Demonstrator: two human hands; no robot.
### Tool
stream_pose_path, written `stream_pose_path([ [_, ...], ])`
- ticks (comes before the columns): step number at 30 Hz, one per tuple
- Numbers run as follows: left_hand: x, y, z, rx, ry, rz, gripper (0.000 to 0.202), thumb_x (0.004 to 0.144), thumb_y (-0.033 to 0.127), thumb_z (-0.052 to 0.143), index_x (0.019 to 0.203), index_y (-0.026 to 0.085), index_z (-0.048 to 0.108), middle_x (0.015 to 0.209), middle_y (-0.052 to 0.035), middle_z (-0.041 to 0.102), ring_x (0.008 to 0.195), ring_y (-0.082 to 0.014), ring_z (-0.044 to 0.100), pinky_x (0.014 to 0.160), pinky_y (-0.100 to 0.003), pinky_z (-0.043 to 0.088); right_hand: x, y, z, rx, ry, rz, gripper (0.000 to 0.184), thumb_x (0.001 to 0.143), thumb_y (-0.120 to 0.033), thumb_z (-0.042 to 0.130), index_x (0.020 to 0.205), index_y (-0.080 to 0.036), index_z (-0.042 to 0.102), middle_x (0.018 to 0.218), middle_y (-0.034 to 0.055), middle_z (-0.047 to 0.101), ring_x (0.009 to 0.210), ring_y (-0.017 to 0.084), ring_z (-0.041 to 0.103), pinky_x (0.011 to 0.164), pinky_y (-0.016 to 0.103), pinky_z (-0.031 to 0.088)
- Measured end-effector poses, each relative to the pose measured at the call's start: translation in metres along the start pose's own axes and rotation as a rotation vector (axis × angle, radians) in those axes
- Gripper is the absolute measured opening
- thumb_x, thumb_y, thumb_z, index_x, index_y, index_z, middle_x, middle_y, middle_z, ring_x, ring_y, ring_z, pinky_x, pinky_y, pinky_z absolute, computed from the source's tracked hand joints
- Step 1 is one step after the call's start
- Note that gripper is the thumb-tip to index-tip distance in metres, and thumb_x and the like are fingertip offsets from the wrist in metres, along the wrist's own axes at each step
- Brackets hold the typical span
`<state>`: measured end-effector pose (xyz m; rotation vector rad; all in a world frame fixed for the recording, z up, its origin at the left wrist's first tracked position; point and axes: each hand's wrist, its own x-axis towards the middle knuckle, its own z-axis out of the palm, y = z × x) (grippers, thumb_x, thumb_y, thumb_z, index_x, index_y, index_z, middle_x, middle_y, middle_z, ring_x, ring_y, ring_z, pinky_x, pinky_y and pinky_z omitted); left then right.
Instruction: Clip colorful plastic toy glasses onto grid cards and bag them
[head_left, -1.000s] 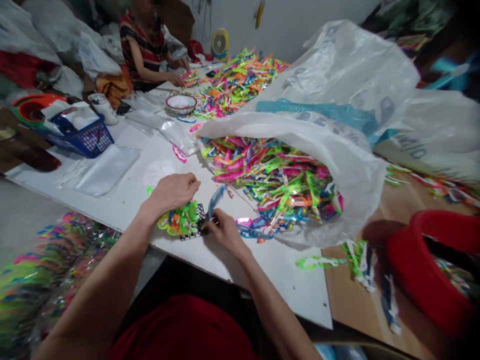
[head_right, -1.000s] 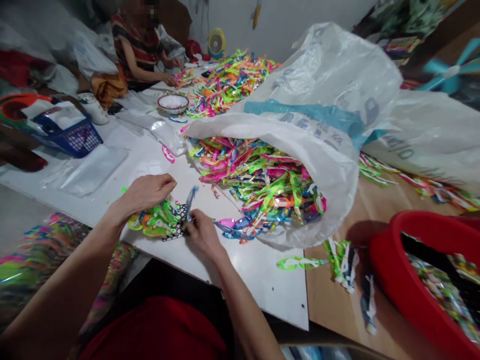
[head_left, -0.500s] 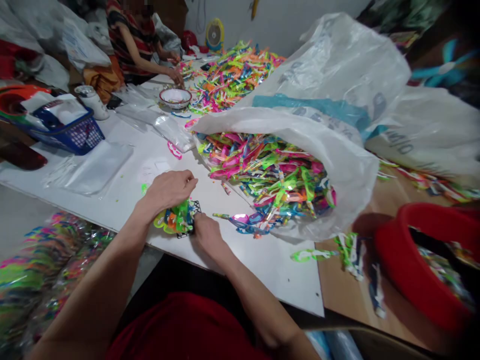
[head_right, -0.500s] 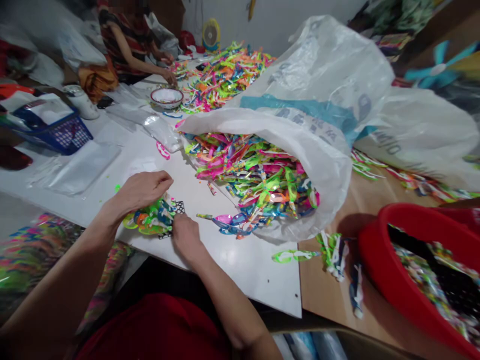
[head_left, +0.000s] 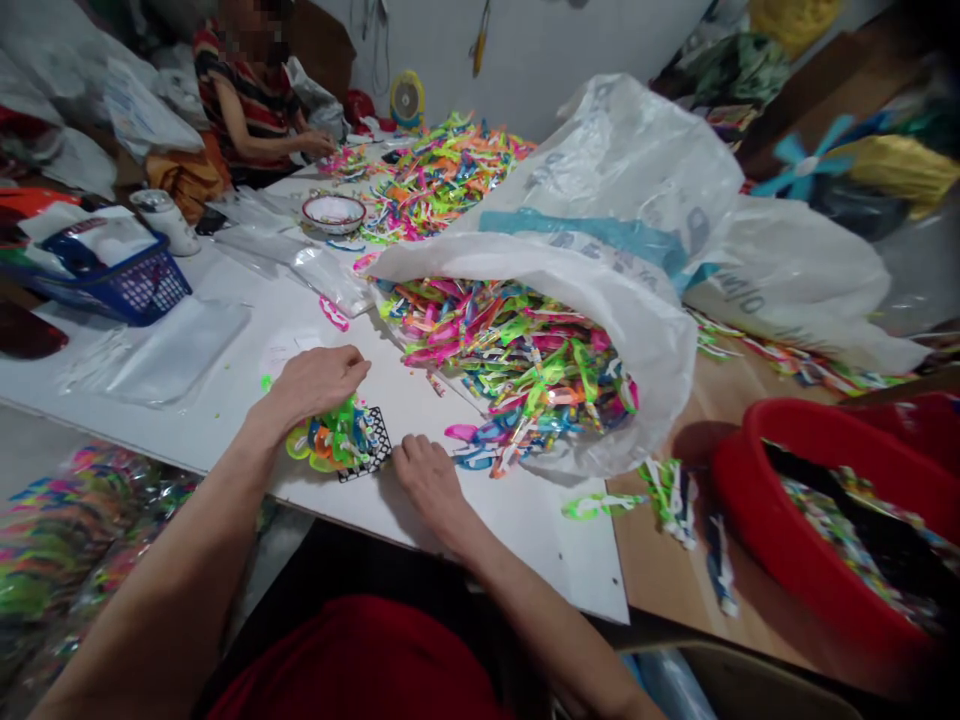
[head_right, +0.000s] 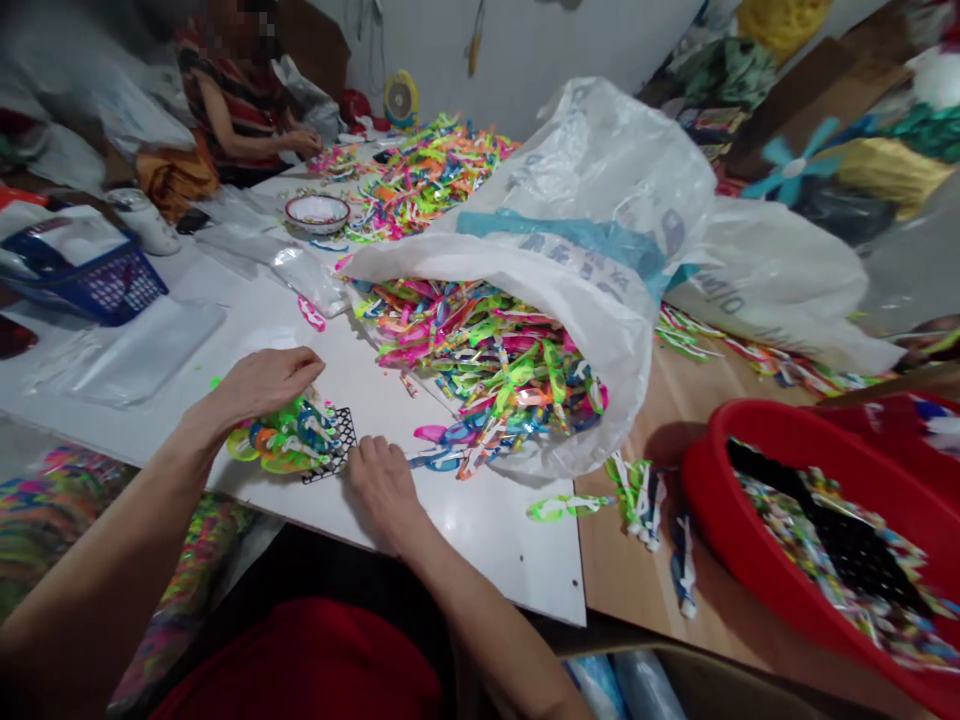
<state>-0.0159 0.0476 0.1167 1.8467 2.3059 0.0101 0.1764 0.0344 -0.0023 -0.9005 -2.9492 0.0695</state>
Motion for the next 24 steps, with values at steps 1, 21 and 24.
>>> stream_pose_path([
  [1, 0.000, -0.001, 0.000, -0.006, 0.005, 0.005, 0.050, 0.085, 0.045, 0.022, 0.103, 0.020, 0.062, 0.103, -0.0106, 0.069, 0.093, -0.0294, 0.062, 0.076, -0.038, 0.044, -0.008, -0.006, 0.004, 0.003, 0.029, -0.055, 0.017, 0.087, -0.008, 0.044, 0.096, -0.015, 0.057, 0.093, 0.0089, 0.057, 0.088, 0.023, 0.051, 0.070, 0.033, 0.041],
  [21, -0.015, 0.023, 0.007, -0.035, -0.029, 0.123, 0.046, 0.086, 0.045, 0.024, 0.101, 0.023, 0.062, 0.097, -0.0071, 0.070, 0.086, -0.0248, 0.062, 0.070, -0.035, 0.043, -0.061, 0.018, 0.006, 0.391, -0.295, 0.568, 0.041, 0.085, -0.028, 0.052, 0.123, -0.019, 0.043, 0.099, 0.0075, 0.065, 0.089, 0.022, 0.062, 0.068, 0.027, 0.037],
  [24, -0.017, 0.026, 0.007, -0.034, -0.024, 0.114, 0.046, 0.086, 0.044, 0.023, 0.101, 0.022, 0.062, 0.096, -0.0082, 0.070, 0.085, -0.0248, 0.062, 0.069, -0.035, 0.042, -0.068, 0.022, 0.006, 0.346, -0.313, 0.586, 0.053, 0.081, -0.025, 0.057, 0.130, -0.018, 0.039, 0.101, 0.0102, 0.064, 0.088, 0.024, 0.062, 0.067, 0.029, 0.037],
])
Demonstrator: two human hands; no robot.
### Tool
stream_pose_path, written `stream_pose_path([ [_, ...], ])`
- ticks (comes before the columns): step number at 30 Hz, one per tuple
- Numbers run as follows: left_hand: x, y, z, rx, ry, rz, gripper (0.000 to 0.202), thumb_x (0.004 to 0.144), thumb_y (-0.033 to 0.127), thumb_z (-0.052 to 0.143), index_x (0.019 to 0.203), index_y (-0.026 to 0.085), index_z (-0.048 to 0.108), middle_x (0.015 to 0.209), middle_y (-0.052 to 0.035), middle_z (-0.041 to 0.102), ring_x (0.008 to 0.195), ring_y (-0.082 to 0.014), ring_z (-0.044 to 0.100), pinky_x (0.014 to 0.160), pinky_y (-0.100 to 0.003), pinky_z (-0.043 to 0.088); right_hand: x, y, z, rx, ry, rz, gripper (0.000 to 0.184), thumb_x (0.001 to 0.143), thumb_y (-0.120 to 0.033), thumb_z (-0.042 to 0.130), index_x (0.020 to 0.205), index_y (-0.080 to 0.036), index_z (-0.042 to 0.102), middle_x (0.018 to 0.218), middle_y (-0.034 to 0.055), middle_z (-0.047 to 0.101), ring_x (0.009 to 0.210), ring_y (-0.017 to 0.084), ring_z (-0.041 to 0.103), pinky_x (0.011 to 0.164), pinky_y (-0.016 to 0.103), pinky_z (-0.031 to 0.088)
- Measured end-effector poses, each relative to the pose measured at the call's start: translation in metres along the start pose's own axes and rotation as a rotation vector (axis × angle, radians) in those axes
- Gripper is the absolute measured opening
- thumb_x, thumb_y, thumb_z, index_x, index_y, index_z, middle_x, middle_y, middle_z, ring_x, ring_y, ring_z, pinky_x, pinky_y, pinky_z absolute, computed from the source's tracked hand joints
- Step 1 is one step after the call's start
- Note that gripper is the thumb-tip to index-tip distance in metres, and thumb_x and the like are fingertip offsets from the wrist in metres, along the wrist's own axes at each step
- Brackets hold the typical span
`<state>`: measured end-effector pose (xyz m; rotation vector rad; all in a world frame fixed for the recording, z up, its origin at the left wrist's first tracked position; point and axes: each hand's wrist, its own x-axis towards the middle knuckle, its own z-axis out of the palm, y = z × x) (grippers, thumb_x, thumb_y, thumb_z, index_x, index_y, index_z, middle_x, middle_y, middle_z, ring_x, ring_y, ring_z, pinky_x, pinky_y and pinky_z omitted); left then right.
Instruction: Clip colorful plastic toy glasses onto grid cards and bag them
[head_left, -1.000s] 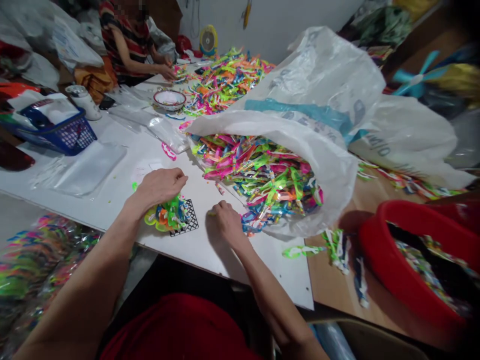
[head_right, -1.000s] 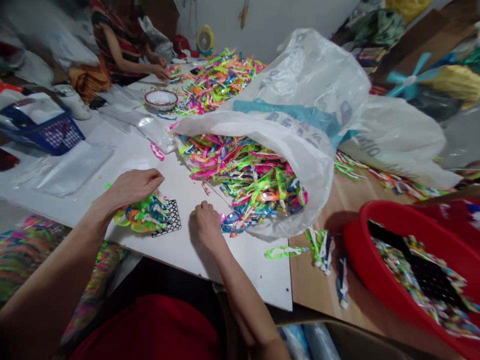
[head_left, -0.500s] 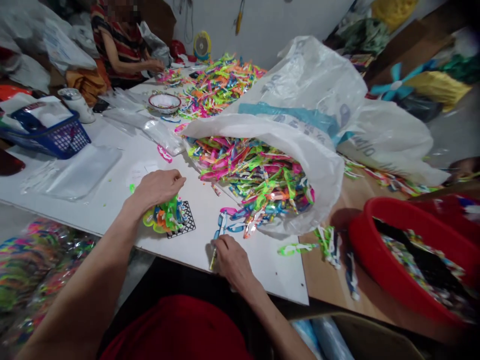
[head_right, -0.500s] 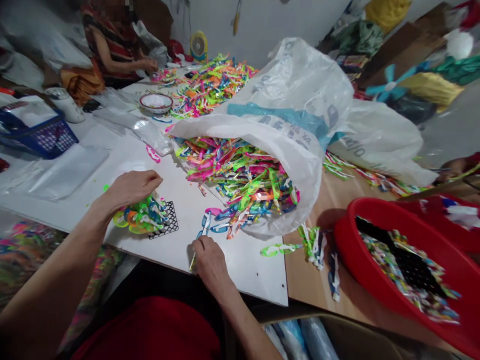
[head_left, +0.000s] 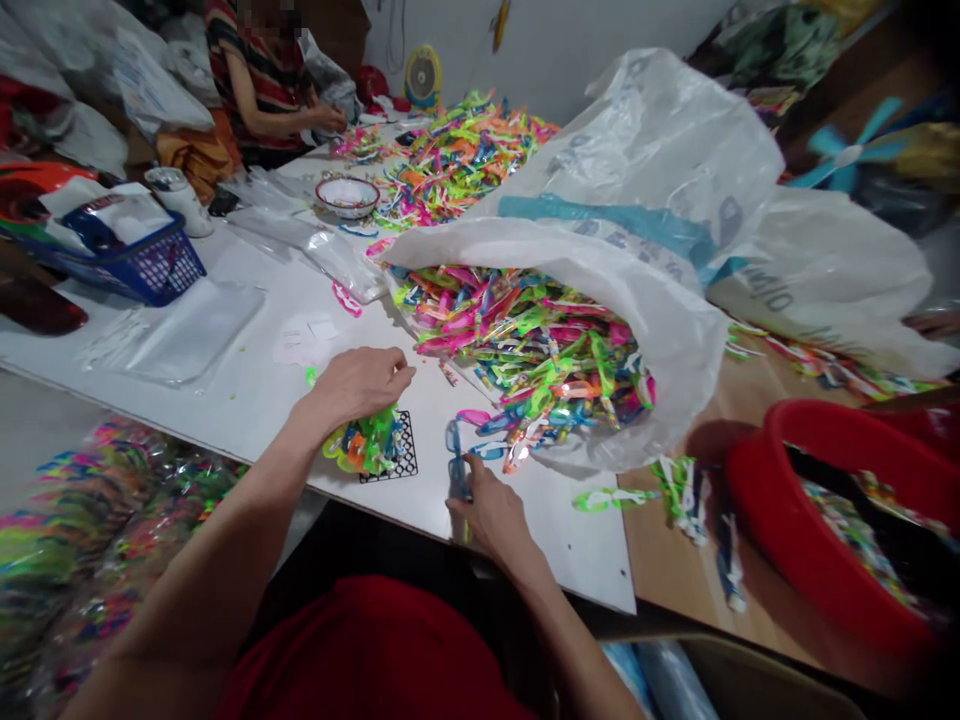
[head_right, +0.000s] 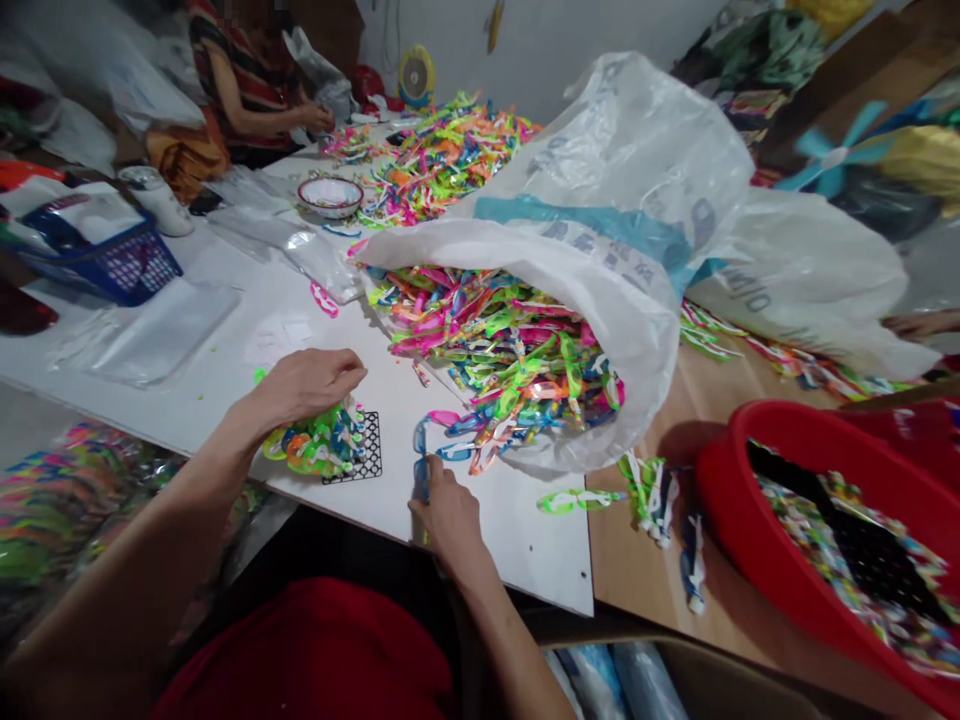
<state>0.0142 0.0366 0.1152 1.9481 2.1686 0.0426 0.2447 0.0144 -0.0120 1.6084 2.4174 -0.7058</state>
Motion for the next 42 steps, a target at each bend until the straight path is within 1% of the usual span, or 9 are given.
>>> stream_pose_path([
  [4, 0.000, -0.002, 0.000, 0.003, -0.006, -0.026, 0.047, 0.086, 0.044, 0.023, 0.103, 0.023, 0.061, 0.096, -0.0080, 0.070, 0.084, -0.0242, 0.062, 0.070, -0.035, 0.042, -0.005, 0.003, 0.000, 0.136, -0.001, -0.010, 0.049, 0.077, -0.023, 0.058, 0.124, -0.013, 0.046, 0.085, 0.0090, 0.065, 0.077, 0.024, 0.062, 0.064, 0.030, 0.039],
  [8, 0.003, -0.003, 0.000, 0.003, 0.019, -0.053, 0.047, 0.086, 0.045, 0.023, 0.104, 0.023, 0.061, 0.095, -0.0078, 0.069, 0.085, -0.0241, 0.061, 0.071, -0.035, 0.043, 0.004, -0.014, -0.008, 0.609, 0.154, -0.259, 0.035, 0.080, -0.026, 0.051, 0.115, -0.017, 0.052, 0.074, 0.0006, 0.060, 0.064, 0.014, 0.056, 0.060, 0.024, 0.041],
  [10, 0.003, -0.003, 0.000, -0.008, 0.025, -0.061, 0.047, 0.086, 0.045, 0.024, 0.103, 0.023, 0.062, 0.094, -0.0077, 0.069, 0.084, -0.0244, 0.061, 0.071, -0.035, 0.043, 0.010, -0.025, -0.007, 0.680, 0.254, -0.369, 0.030, 0.083, -0.026, 0.046, 0.110, -0.018, 0.055, 0.077, 0.0012, 0.059, 0.066, 0.013, 0.055, 0.062, 0.023, 0.042],
  [17, 0.001, -0.004, 0.000, -0.023, 0.020, -0.065, 0.045, 0.087, 0.044, 0.025, 0.101, 0.023, 0.062, 0.092, -0.0069, 0.070, 0.082, -0.0240, 0.061, 0.069, -0.034, 0.042, 0.022, -0.024, 0.021, 0.481, 0.291, -0.208, 0.031, 0.086, -0.034, 0.050, 0.110, -0.016, 0.054, 0.092, 0.0051, 0.062, 0.078, 0.017, 0.058, 0.071, 0.028, 0.043],
  [21, 0.001, -0.003, 0.001, -0.003, 0.035, -0.059, 0.045, 0.087, 0.044, 0.024, 0.100, 0.023, 0.062, 0.091, -0.0076, 0.070, 0.082, -0.0246, 0.062, 0.068, -0.035, 0.042, 0.051, -0.035, 0.003, 0.301, 0.303, -0.249, 0.025, 0.091, -0.030, 0.042, 0.110, -0.016, 0.053, 0.098, 0.0073, 0.062, 0.082, 0.017, 0.060, 0.070, 0.027, 0.042],
  [28, -0.001, -0.001, -0.001, 0.011, 0.015, -0.079, 0.045, 0.088, 0.043, 0.024, 0.099, 0.021, 0.061, 0.093, -0.0091, 0.070, 0.083, -0.0241, 0.062, 0.069, -0.035, 0.043, 0.118, -0.072, -0.022, 0.013, 0.245, -0.111, 0.020, 0.084, -0.016, 0.048, 0.100, -0.012, 0.058, 0.100, 0.0133, 0.062, 0.084, 0.021, 0.061, 0.069, 0.028, 0.042],
  [32, 0.001, -0.006, 0.000, 0.010, 0.028, -0.074, 0.046, 0.088, 0.045, 0.023, 0.100, 0.022, 0.061, 0.093, -0.0082, 0.070, 0.083, -0.0238, 0.062, 0.069, -0.034, 0.043, 0.096, -0.052, -0.025, 0.457, 0.200, -0.176, 0.012, 0.078, -0.024, 0.056, 0.085, -0.015, 0.059, 0.077, 0.0038, 0.063, 0.070, 0.015, 0.059, 0.062, 0.024, 0.041],
  [35, 0.004, -0.007, 0.001, 0.008, 0.034, -0.066, 0.046, 0.087, 0.044, 0.023, 0.100, 0.022, 0.062, 0.095, -0.0079, 0.070, 0.084, -0.0234, 0.062, 0.069, -0.034, 0.043, 0.062, -0.038, -0.016, 0.867, 0.217, -0.224, 0.025, 0.072, -0.035, 0.062, 0.089, -0.016, 0.057, 0.068, -0.0020, 0.059, 0.057, 0.012, 0.053, 0.053, 0.022, 0.040],
  [42, 0.002, 0.000, 0.002, 0.008, 0.047, -0.093, 0.045, 0.086, 0.041, 0.023, 0.099, 0.022, 0.062, 0.091, -0.0087, 0.070, 0.083, -0.0250, 0.062, 0.069, -0.035, 0.043, 0.029, -0.048, 0.034, 0.979, 0.027, -0.130, 0.014, 0.083, -0.030, 0.049, 0.091, -0.020, 0.054, 0.068, -0.0007, 0.061, 0.063, 0.014, 0.060, 0.060, 0.025, 0.047],
])
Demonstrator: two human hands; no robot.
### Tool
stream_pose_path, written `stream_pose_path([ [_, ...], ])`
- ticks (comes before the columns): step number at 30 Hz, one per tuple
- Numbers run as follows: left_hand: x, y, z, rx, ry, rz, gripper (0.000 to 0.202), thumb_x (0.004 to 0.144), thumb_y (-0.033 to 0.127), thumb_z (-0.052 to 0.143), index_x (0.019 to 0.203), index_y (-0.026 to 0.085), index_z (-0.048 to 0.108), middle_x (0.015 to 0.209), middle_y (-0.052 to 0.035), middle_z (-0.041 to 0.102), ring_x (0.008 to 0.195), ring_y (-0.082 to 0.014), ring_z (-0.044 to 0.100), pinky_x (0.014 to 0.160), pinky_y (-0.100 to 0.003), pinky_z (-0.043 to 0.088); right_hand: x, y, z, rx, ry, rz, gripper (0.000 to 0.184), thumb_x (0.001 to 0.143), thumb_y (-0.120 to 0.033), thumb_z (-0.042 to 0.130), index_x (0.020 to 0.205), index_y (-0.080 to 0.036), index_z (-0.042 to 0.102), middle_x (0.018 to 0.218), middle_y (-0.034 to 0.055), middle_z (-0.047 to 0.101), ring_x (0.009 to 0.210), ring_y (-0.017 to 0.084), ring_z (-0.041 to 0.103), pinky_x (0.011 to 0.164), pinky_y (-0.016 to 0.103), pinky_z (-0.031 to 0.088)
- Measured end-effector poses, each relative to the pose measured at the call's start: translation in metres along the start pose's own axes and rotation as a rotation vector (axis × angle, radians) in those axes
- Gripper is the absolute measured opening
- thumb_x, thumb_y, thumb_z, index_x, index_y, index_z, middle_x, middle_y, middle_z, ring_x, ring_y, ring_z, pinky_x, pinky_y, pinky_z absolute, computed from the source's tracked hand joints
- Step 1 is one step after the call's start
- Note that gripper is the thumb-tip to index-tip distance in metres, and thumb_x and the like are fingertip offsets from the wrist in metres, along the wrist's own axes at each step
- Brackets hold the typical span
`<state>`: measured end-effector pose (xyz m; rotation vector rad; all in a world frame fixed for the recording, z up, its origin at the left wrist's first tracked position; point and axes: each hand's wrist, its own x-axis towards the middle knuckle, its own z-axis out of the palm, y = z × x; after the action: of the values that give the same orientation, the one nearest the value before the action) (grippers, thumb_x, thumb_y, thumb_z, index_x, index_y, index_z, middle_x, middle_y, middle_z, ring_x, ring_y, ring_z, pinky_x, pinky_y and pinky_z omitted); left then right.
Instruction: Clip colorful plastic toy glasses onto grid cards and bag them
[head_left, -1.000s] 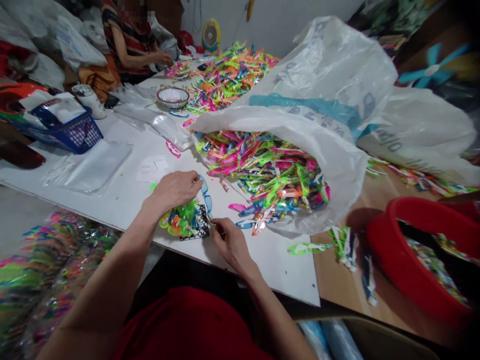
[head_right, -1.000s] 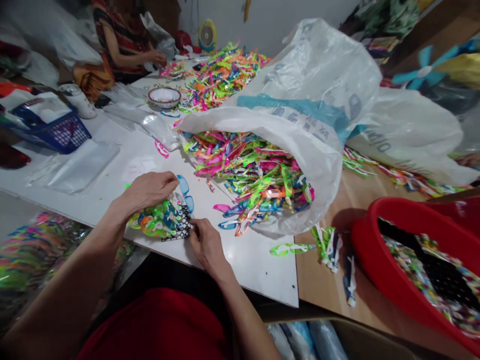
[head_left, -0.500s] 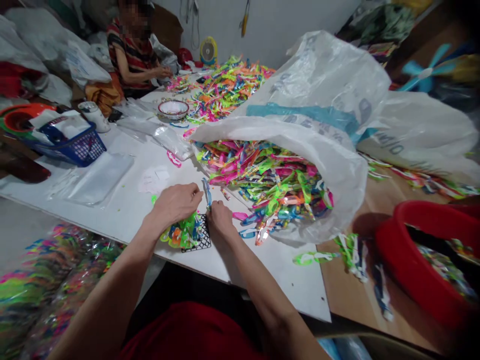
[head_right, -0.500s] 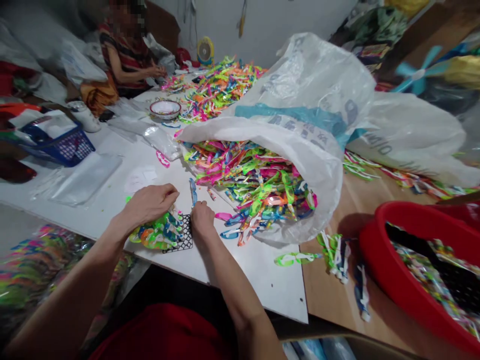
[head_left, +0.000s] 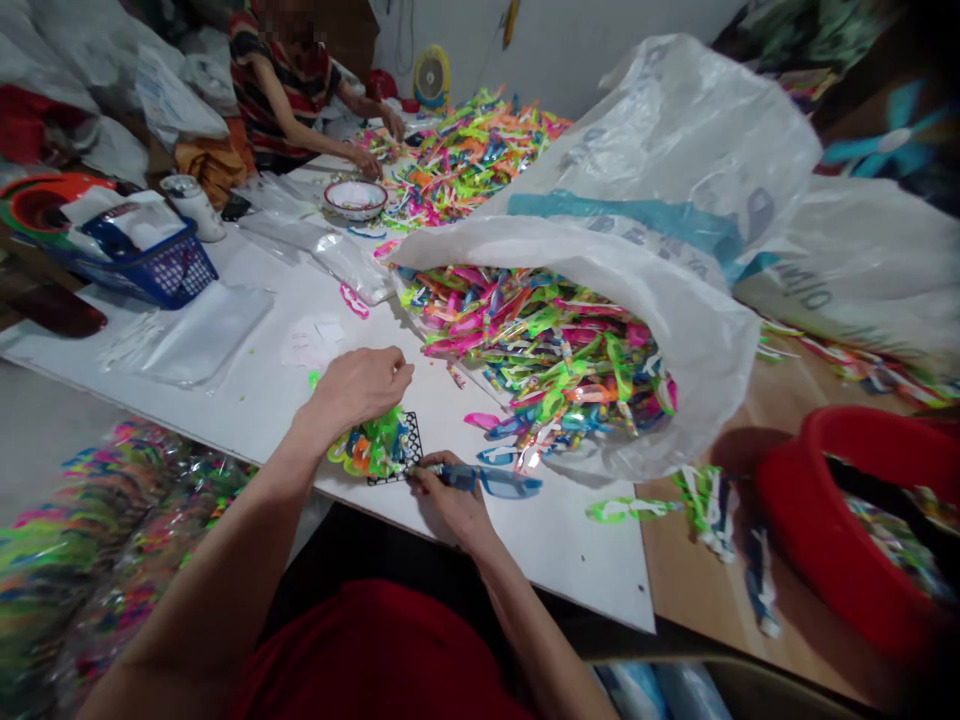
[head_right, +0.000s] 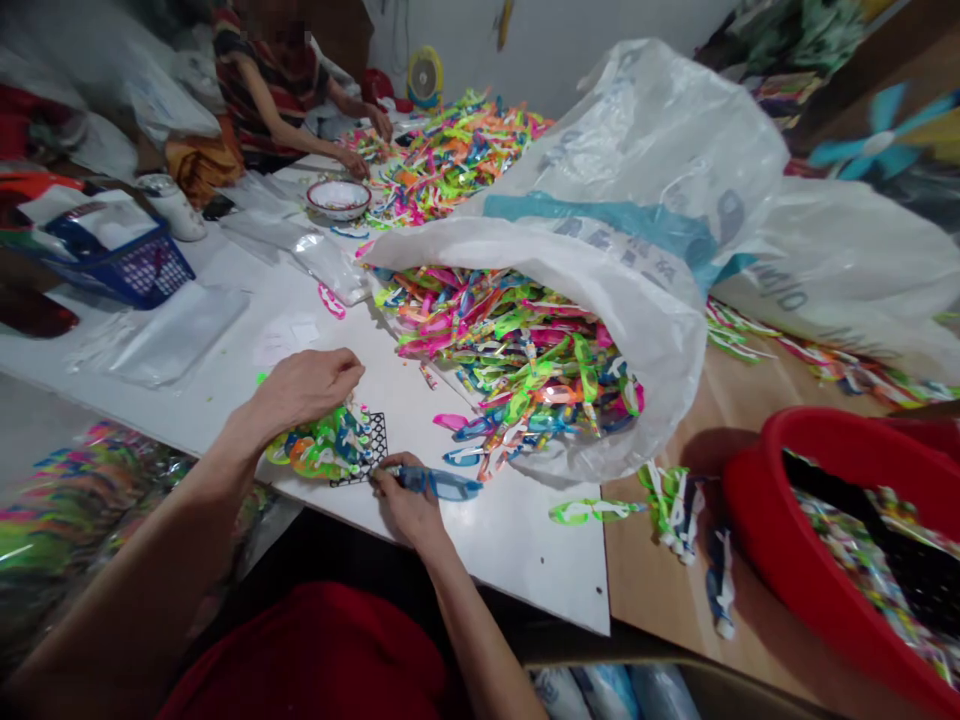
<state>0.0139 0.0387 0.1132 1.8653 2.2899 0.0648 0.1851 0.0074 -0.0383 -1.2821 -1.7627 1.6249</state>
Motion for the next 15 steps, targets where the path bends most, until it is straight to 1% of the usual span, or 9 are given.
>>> stream_pose_path([
  [2, -0.001, 0.000, 0.000, 0.004, 0.001, -0.002, 0.045, 0.087, 0.042, 0.024, 0.100, 0.023, 0.062, 0.094, -0.0081, 0.070, 0.084, -0.0246, 0.062, 0.070, -0.035, 0.044, 0.001, -0.002, 0.004, -0.161, 0.017, -0.070, 0.013, 0.084, -0.025, 0.047, 0.094, -0.020, 0.055, 0.078, 0.0022, 0.064, 0.073, 0.015, 0.062, 0.065, 0.026, 0.048],
  [4, -0.002, 0.001, -0.001, 0.013, -0.014, -0.004, 0.045, 0.087, 0.042, 0.023, 0.100, 0.023, 0.061, 0.095, -0.0078, 0.070, 0.086, -0.0246, 0.062, 0.071, -0.035, 0.044, 0.002, -0.009, 0.005, -0.442, 0.014, -0.142, 0.015, 0.082, -0.019, 0.048, 0.095, -0.018, 0.056, 0.089, 0.0055, 0.064, 0.080, 0.016, 0.063, 0.069, 0.026, 0.048],
  [6, -0.002, 0.002, -0.003, 0.015, -0.038, 0.003, 0.045, 0.086, 0.043, 0.023, 0.101, 0.023, 0.061, 0.097, -0.0077, 0.069, 0.087, -0.0251, 0.062, 0.073, -0.036, 0.045, 0.004, -0.020, 0.009, -0.726, -0.004, -0.140, 0.020, 0.080, -0.013, 0.047, 0.098, -0.016, 0.056, 0.097, 0.0083, 0.063, 0.082, 0.019, 0.063, 0.069, 0.028, 0.047],
  [8, -0.001, 0.003, -0.006, 0.021, -0.053, 0.003, 0.046, 0.086, 0.044, 0.023, 0.102, 0.023, 0.061, 0.098, -0.0083, 0.069, 0.089, -0.0267, 0.062, 0.074, -0.037, 0.045, 0.008, -0.030, 0.016, -0.902, -0.031, -0.100, 0.027, 0.078, -0.009, 0.044, 0.102, -0.014, 0.054, 0.097, 0.0104, 0.062, 0.080, 0.021, 0.063, 0.066, 0.031, 0.047],
  [10, 0.002, 0.003, -0.008, 0.050, -0.048, -0.032, 0.049, 0.086, 0.045, 0.021, 0.103, 0.021, 0.060, 0.099, -0.0105, 0.069, 0.092, -0.0298, 0.062, 0.075, -0.040, 0.046, 0.014, -0.039, 0.022, -0.961, -0.026, -0.097, 0.030, 0.078, -0.008, 0.041, 0.105, -0.011, 0.053, 0.095, 0.0119, 0.062, 0.080, 0.022, 0.062, 0.064, 0.032, 0.046],
  [12, 0.005, 0.000, -0.011, 0.076, -0.035, -0.068, 0.052, 0.086, 0.046, 0.019, 0.102, 0.020, 0.061, 0.099, -0.0130, 0.068, 0.093, -0.0325, 0.062, 0.076, -0.043, 0.046, 0.020, -0.044, 0.021, -0.958, -0.042, -0.149, 0.031, 0.079, -0.009, 0.040, 0.108, -0.011, 0.052, 0.096, 0.0115, 0.062, 0.082, 0.022, 0.061, 0.065, 0.031, 0.046],
  [14, 0.008, -0.004, -0.013, 0.076, -0.038, -0.067, 0.053, 0.086, 0.047, 0.018, 0.101, 0.019, 0.061, 0.099, -0.0140, 0.068, 0.093, -0.0333, 0.062, 0.076, -0.043, 0.046, 0.021, -0.044, 0.004, -0.929, -0.106, -0.219, 0.029, 0.081, -0.012, 0.042, 0.108, -0.014, 0.052, 0.096, 0.0086, 0.062, 0.083, 0.021, 0.060, 0.066, 0.029, 0.045],
  [15, 0.008, -0.007, -0.013, 0.071, -0.045, -0.054, 0.053, 0.086, 0.048, 0.018, 0.100, 0.020, 0.061, 0.099, -0.0139, 0.068, 0.092, -0.0331, 0.062, 0.076, -0.043, 0.046, 0.020, -0.044, -0.010, -0.916, -0.125, -0.247, 0.027, 0.083, -0.014, 0.043, 0.108, -0.016, 0.053, 0.096, 0.0072, 0.062, 0.084, 0.019, 0.060, 0.068, 0.027, 0.044],
])
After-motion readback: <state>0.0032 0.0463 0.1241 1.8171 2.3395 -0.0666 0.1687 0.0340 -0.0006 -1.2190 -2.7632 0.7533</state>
